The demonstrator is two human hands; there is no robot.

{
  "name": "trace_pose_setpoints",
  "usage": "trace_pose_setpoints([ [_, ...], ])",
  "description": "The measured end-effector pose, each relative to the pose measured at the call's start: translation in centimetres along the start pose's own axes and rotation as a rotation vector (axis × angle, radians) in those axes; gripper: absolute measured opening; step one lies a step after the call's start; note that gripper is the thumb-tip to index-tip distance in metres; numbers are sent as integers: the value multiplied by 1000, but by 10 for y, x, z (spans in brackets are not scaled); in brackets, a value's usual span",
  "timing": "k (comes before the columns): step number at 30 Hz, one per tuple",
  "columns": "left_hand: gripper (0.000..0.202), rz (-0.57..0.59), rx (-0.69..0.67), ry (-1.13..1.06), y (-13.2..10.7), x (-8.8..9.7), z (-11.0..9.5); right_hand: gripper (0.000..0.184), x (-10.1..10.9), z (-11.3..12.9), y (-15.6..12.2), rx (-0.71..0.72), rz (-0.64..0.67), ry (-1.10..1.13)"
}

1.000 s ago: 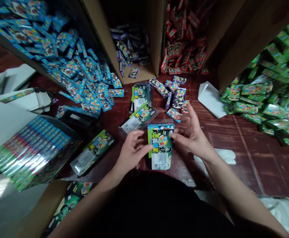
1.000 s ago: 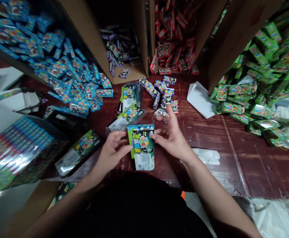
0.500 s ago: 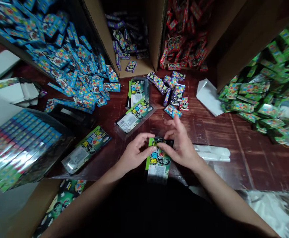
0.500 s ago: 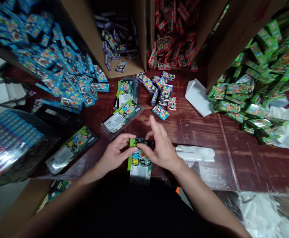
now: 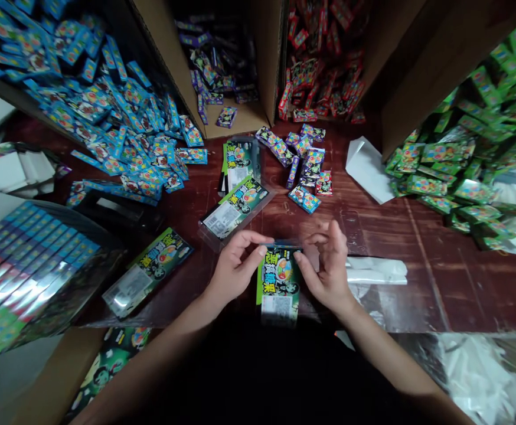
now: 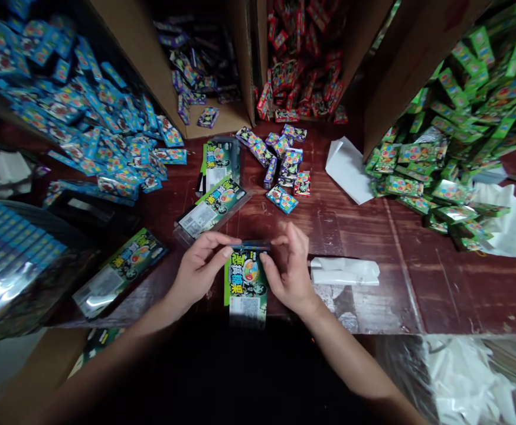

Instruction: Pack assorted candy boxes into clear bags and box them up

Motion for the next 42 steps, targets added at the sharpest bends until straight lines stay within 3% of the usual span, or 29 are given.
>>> trace_pose_setpoints([
  [3,26,-2,11,8,1,-1,0,88,3,7,4,-39,48,107],
  [9,13,68,24,96,7,-5,-13,92,9,22,9,-132,65,211],
  [15,16,134,155,175,21,-5,-24,100,10,24,24,-244,90,260],
  [22,16,176,199,119,30,4,-24,110,10,17,40,-308,146,327],
  [27,14,232,225,65,35,11,-21,111,12,17,40,-245,182,283],
  [31,18,352,219,21,32,12,-19,99,22,28,25,-158,194,153],
  [35,19,314,190,3,28,7,-17,90,44,34,31,-79,231,107],
  [37,16,301,171,25,29,2,-16,85,56,34,49,-62,328,100],
  [42,16,322,152,63,34,-8,-16,66,65,44,97,113,893,10],
])
Point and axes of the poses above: each hand's wrist, its own y-axis towards the middle knuckle, its own x-axis out of the back of the hand, z = x × y, the point moved 3 cm from there along y, towards the middle knuckle, and after that the axes turned 12 degrees about -y, right-handed, at the moved point
